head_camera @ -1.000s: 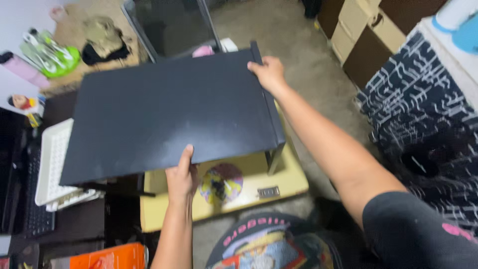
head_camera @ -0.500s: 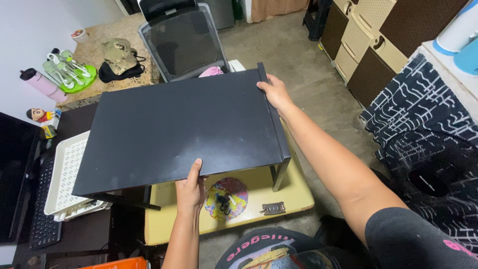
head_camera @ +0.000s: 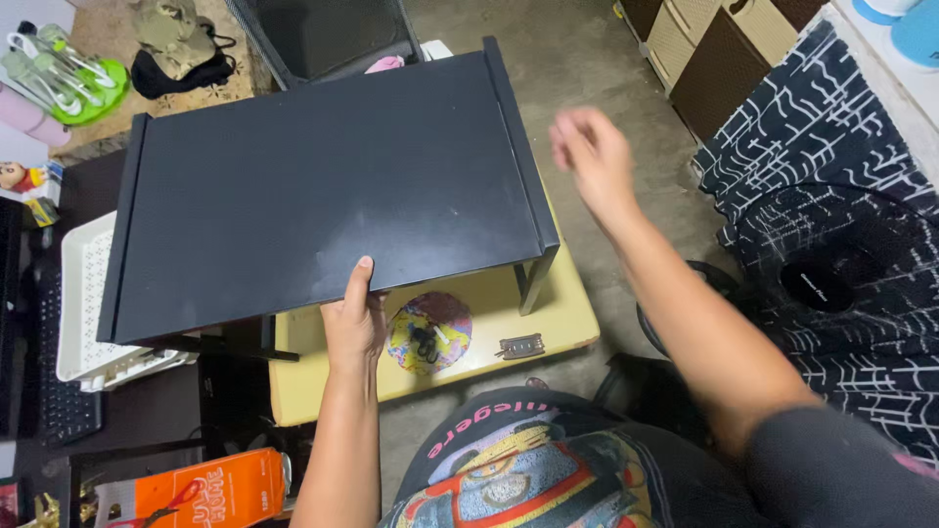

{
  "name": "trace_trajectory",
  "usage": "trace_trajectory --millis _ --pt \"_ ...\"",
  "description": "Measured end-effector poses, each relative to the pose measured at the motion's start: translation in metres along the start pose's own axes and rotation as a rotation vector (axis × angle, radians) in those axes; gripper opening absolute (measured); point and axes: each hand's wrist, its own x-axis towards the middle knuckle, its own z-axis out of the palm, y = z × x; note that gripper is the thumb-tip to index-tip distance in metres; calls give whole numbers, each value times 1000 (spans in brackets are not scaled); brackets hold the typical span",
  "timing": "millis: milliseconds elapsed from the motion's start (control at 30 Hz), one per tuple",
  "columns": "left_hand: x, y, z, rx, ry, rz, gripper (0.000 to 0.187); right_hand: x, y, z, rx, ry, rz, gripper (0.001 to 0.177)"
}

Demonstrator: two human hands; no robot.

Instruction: The person assembles a small black table by attaching legs and adjusting the tabletop. They then attach black feet to a white plastic tray. The person moves the assembled table to a different location and places the tray on a yellow table.

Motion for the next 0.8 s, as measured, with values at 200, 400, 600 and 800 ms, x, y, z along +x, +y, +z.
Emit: trace_trajectory --millis 200,400,600,800 --pt "-2 1 4 -53 -19 7 38 -136 -37 -2 -88 -86 2 25" --pt "-3 2 4 -33 9 4 37 -158 -59 39 -642 133 -374 63" --pt "1 -1 0 -36 14 -3 32 -144 -69 46 -804 82 -539 69" --pt "4 -2 -2 -54 16 -6 32 -138 -72 47 -833 11 -594 54"
